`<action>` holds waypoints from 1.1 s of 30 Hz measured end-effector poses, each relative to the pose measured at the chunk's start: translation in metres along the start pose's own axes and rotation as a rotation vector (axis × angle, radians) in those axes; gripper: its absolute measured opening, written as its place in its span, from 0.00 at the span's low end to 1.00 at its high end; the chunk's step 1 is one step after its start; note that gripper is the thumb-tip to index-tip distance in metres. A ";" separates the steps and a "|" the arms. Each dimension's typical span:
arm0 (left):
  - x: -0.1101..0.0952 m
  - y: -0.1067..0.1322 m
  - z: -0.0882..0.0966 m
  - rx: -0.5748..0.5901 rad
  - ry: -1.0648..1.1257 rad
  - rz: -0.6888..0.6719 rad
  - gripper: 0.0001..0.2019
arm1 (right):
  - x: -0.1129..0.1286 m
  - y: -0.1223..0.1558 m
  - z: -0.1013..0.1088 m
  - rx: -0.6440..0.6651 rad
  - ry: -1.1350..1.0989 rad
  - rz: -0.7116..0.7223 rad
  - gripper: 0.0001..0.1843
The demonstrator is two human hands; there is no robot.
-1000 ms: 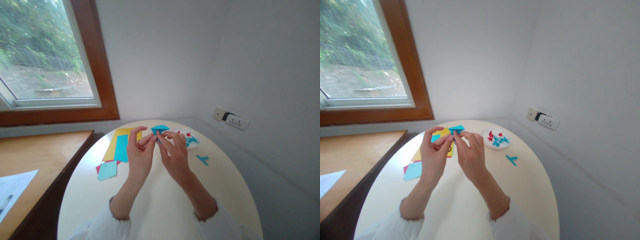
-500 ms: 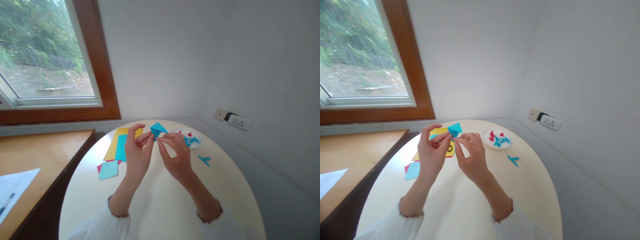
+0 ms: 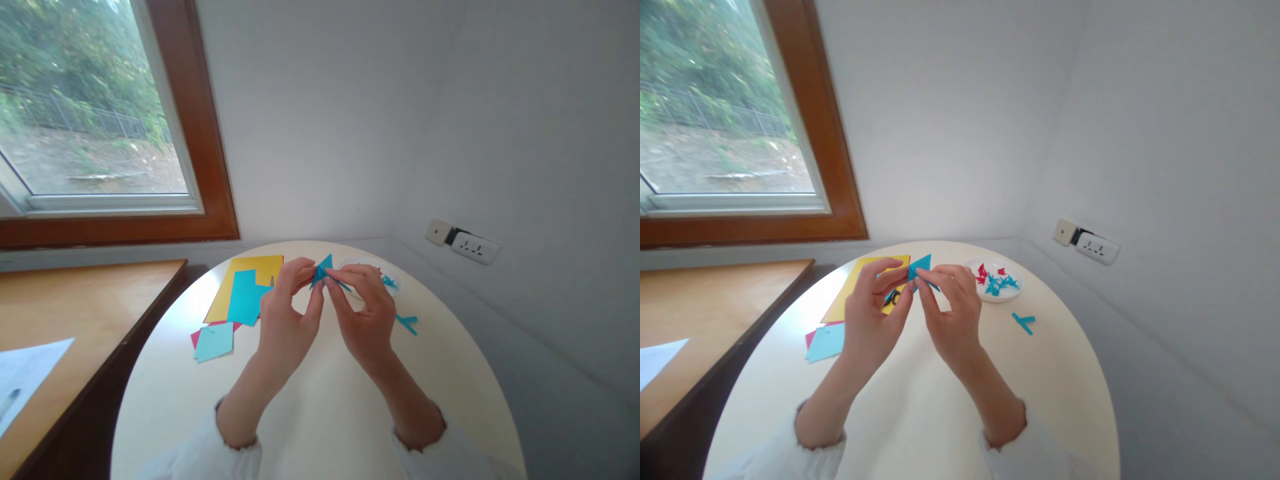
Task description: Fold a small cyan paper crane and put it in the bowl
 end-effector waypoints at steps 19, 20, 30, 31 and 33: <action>0.001 -0.003 0.006 -0.028 0.015 -0.111 0.10 | 0.001 -0.001 -0.002 0.098 -0.099 -0.149 0.04; 0.001 -0.004 0.006 -0.019 0.047 -0.090 0.10 | 0.001 -0.001 -0.002 0.096 -0.109 -0.144 0.04; 0.005 -0.012 0.005 0.148 0.341 0.188 0.11 | -0.005 0.002 -0.005 0.176 -0.274 -0.257 0.04; 0.004 -0.012 0.005 0.150 0.344 0.197 0.10 | -0.005 0.003 -0.005 0.180 -0.288 -0.266 0.03; 0.004 -0.012 0.005 0.147 0.344 0.206 0.10 | -0.006 0.003 -0.006 0.182 -0.305 -0.277 0.03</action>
Point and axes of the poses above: each hand's wrist, its own y-axis away from the middle knuckle, its own z-axis out of the back of the hand, x = y × z, the point moved 2 cm from there along -y, towards the middle knuckle, and after that the axes turned 1 degree about x, right-handed, at the moved point
